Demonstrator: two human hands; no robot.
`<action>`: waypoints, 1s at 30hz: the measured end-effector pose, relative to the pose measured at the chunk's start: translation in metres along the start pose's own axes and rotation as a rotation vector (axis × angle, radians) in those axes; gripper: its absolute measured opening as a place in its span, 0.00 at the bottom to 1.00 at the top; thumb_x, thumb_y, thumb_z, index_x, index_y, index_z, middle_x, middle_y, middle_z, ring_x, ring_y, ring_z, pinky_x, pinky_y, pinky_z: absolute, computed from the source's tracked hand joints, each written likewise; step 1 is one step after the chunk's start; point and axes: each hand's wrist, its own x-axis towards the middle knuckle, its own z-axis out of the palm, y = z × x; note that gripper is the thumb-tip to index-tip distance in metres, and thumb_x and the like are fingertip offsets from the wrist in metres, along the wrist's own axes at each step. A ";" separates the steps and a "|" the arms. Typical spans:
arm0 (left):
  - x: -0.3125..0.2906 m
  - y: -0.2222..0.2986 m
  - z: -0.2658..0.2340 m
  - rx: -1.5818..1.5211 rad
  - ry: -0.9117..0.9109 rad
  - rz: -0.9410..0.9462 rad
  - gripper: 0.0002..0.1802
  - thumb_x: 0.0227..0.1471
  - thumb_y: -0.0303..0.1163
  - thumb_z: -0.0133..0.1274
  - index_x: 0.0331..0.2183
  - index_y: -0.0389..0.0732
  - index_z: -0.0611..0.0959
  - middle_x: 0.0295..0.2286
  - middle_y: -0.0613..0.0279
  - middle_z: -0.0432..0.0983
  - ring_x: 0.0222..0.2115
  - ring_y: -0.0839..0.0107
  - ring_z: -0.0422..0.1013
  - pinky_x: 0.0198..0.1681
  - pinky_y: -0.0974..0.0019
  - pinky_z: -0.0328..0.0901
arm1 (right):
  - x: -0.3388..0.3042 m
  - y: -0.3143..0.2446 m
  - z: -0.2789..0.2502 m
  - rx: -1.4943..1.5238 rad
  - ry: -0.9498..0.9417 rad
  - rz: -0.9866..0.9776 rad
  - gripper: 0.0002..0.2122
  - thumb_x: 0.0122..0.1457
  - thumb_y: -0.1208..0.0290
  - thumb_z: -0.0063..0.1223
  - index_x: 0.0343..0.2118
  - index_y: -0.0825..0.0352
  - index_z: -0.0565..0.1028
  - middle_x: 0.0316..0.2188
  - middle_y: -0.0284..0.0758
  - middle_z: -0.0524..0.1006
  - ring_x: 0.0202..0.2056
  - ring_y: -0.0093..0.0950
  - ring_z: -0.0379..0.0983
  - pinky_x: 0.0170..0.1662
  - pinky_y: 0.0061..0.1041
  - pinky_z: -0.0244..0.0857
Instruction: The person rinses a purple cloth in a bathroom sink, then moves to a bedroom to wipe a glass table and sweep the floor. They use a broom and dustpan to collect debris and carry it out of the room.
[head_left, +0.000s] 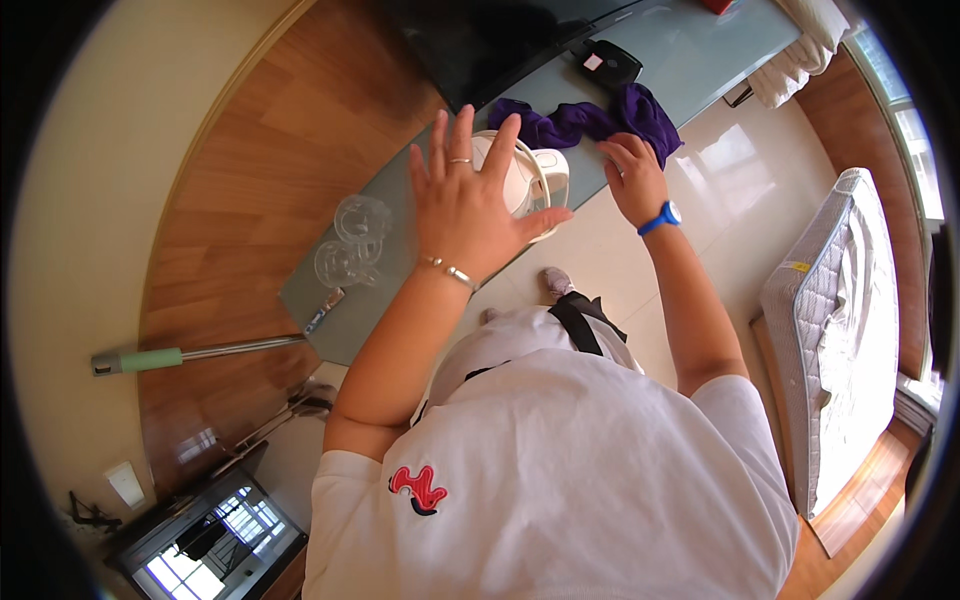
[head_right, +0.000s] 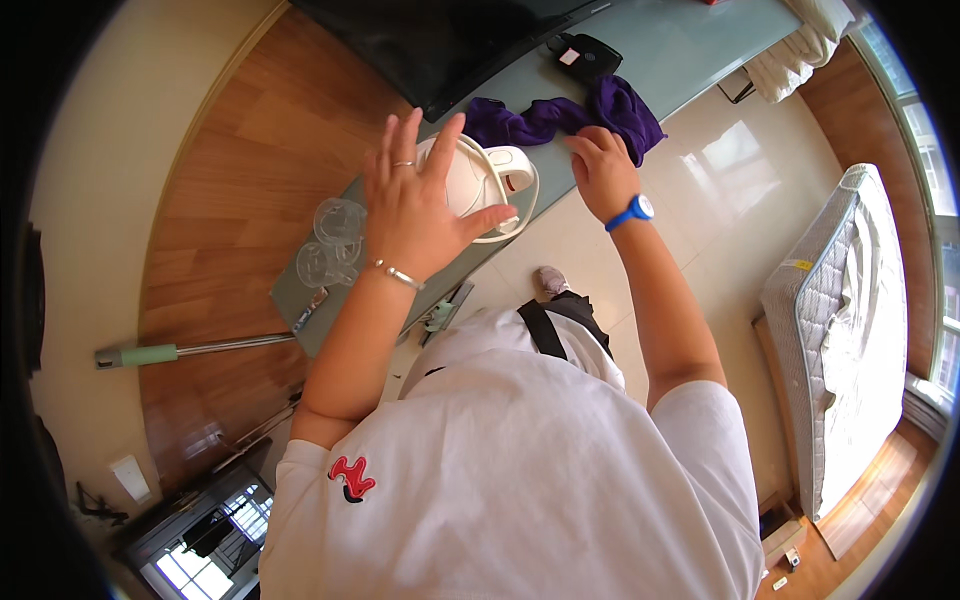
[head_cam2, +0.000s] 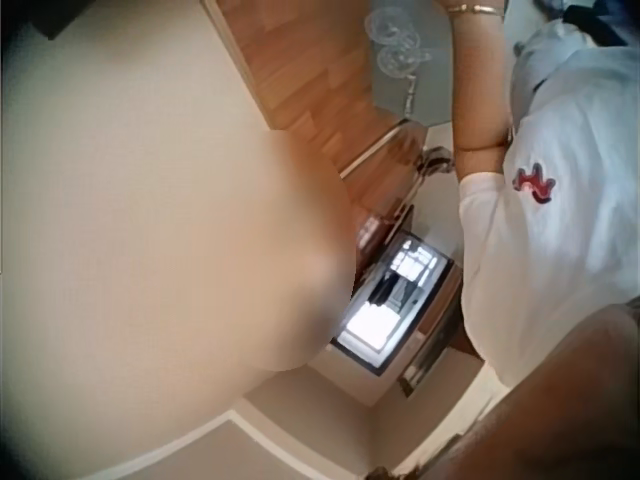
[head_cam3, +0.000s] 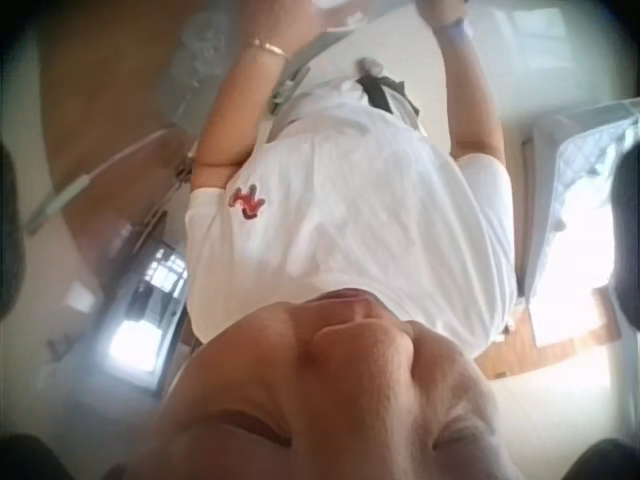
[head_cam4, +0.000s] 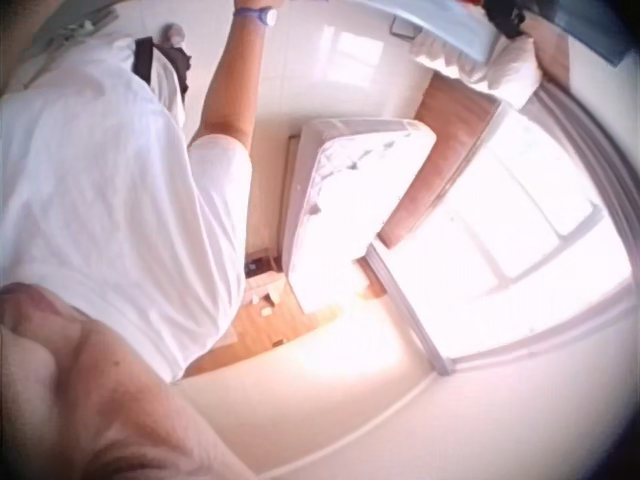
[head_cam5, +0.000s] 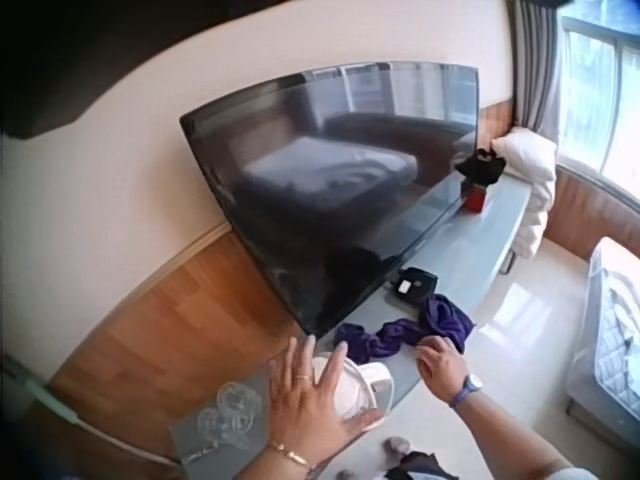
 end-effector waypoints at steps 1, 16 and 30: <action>0.006 0.007 0.006 0.096 -0.051 -0.024 0.42 0.34 0.54 0.60 0.51 0.49 0.66 0.49 0.49 0.61 0.52 0.48 0.54 0.52 0.41 0.49 | 0.014 0.005 0.005 0.036 -0.080 -0.041 0.12 0.47 0.79 0.52 0.37 0.65 0.74 0.39 0.36 0.72 0.41 0.36 0.67 0.43 0.29 0.64; 0.002 -0.006 0.037 0.057 -0.208 -0.104 0.39 0.26 0.37 0.58 0.48 0.48 0.69 0.49 0.50 0.60 0.51 0.52 0.55 0.50 0.46 0.49 | 0.088 0.021 0.034 1.235 -0.245 0.439 0.13 0.51 0.78 0.42 0.39 0.72 0.73 0.25 0.27 0.73 0.29 0.18 0.67 0.35 0.15 0.61; 0.011 -0.010 0.051 0.222 -0.100 -0.341 0.38 0.30 0.41 0.56 0.49 0.48 0.68 0.49 0.52 0.62 0.50 0.52 0.58 0.46 0.46 0.56 | 0.023 -0.014 0.022 0.370 0.367 0.088 0.11 0.43 0.81 0.57 0.33 0.67 0.77 0.31 0.36 0.72 0.33 0.33 0.67 0.35 0.27 0.63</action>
